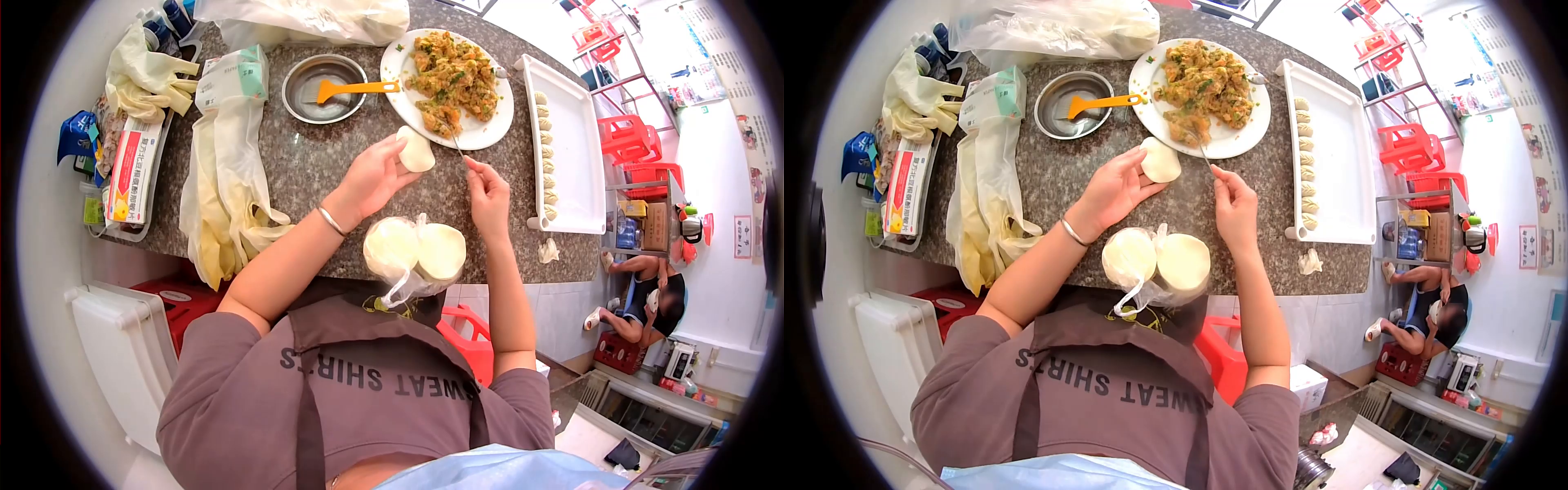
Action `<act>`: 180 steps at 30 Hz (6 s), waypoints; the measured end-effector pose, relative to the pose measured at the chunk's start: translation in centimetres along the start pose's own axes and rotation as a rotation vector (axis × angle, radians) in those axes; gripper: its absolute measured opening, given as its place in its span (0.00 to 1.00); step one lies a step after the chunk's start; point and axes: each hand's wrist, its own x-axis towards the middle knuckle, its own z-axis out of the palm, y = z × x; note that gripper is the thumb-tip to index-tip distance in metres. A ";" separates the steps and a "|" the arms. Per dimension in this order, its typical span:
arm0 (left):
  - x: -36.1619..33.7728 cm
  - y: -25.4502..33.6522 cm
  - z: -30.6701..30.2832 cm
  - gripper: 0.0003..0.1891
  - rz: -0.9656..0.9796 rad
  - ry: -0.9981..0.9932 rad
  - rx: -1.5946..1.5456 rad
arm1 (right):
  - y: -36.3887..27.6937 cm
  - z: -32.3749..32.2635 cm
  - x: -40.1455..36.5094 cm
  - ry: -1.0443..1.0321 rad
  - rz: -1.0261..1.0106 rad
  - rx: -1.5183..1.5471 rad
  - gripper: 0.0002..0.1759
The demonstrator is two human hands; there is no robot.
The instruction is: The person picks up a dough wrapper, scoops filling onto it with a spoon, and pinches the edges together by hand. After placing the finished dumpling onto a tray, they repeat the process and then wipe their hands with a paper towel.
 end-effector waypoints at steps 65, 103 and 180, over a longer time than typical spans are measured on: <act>0.0 1.3 0.8 0.22 0.255 0.013 0.051 | -0.8 -1.2 -2.4 -0.021 -0.206 -0.078 0.15; -0.7 0.0 1.5 0.11 0.806 0.052 0.815 | -4.9 3.5 4.2 -0.202 -0.063 0.502 0.08; -0.5 0.0 1.2 0.07 0.651 0.089 0.762 | -3.9 3.1 3.4 -0.035 -0.532 0.078 0.06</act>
